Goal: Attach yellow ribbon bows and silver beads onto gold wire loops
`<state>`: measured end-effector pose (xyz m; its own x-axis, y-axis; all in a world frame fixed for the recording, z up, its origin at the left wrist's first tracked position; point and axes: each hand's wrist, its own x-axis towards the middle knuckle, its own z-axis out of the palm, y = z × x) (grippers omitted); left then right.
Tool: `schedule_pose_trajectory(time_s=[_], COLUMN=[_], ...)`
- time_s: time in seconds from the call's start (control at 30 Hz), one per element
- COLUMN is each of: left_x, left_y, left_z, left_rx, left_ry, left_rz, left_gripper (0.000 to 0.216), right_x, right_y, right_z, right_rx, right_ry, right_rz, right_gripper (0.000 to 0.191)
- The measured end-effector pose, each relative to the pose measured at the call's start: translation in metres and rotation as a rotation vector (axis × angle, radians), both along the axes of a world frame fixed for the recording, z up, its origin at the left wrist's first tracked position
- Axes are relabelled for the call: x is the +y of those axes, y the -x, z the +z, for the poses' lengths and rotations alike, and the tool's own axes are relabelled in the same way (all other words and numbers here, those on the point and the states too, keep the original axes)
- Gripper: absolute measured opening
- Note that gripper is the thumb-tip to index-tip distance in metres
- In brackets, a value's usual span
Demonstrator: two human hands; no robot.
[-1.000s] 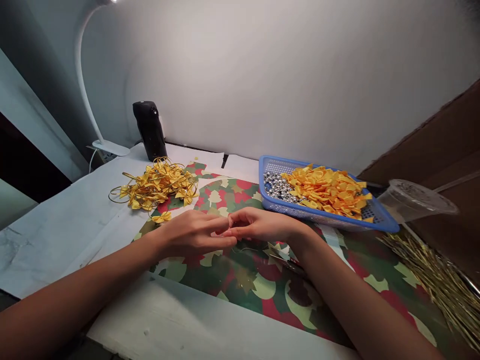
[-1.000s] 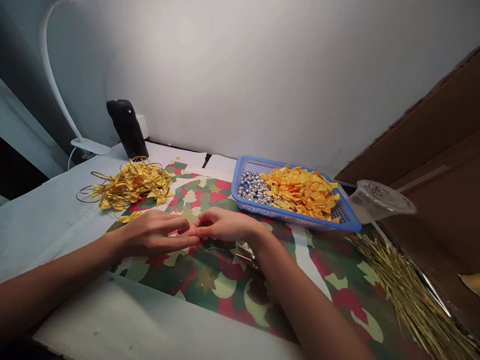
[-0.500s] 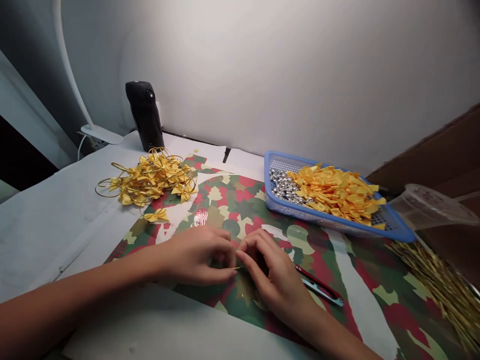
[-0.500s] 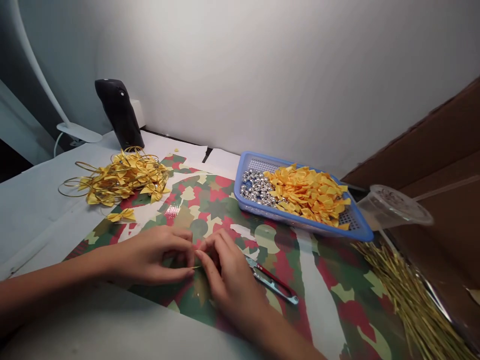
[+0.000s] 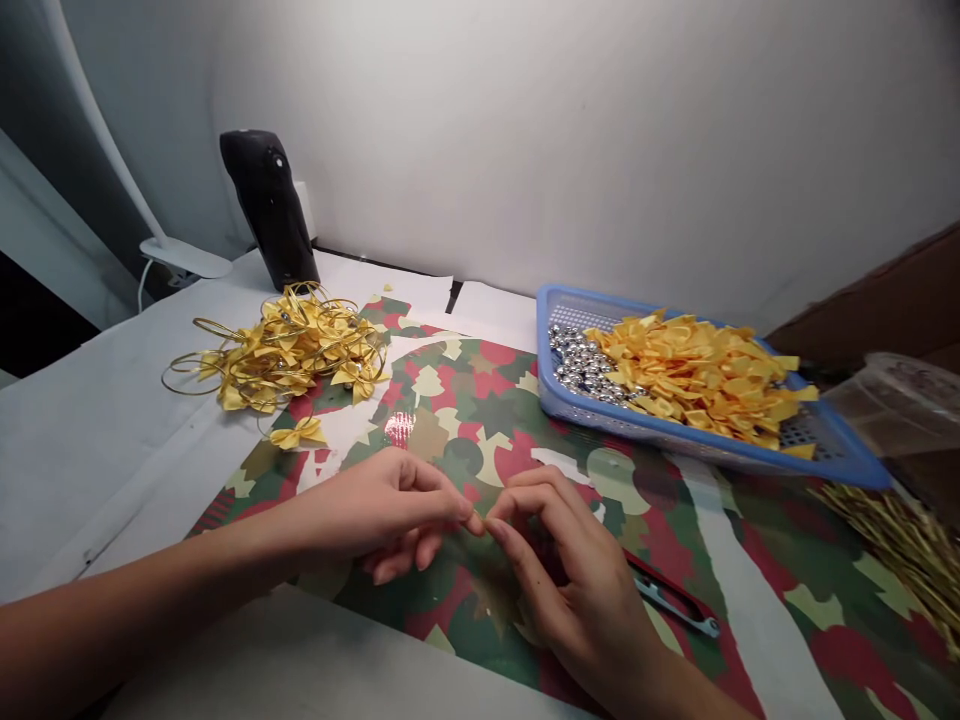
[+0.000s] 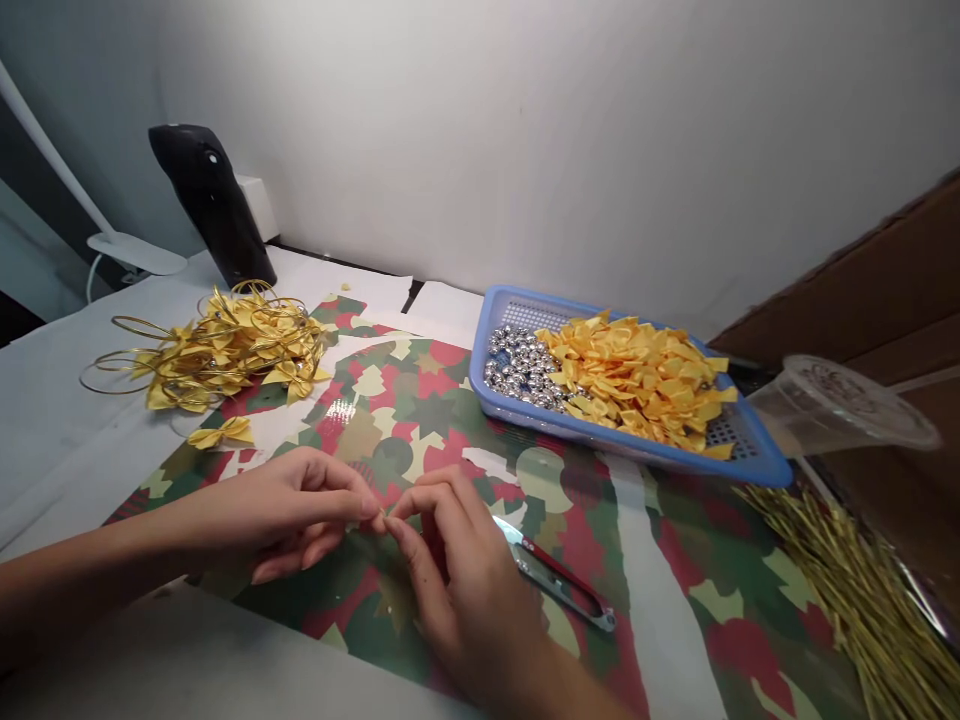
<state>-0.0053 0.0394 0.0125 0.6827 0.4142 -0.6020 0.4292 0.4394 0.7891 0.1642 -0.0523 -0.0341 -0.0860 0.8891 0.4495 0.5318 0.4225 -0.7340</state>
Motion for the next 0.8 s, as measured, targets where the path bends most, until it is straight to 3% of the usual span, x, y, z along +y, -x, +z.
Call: schedule_pose_trajectory(time_s=[0.37,0.8], left_x=[-0.005,-0.005], left_y=[-0.001,-0.003], left_z=[-0.005,-0.002], left_rx=[-0.068,0.034], left_ry=[0.08,-0.028], left_rz=[0.084,0.095], left_gripper=[0.019,0.011], right_x=[0.0,-0.002], right_y=[0.001,0.001], right_z=[-0.001,0.008], right_rx=[-0.12,0.028], right_ry=[-0.059,0.116], right_rz=[-0.04,0.016], right_gripper=[0.01,0.019])
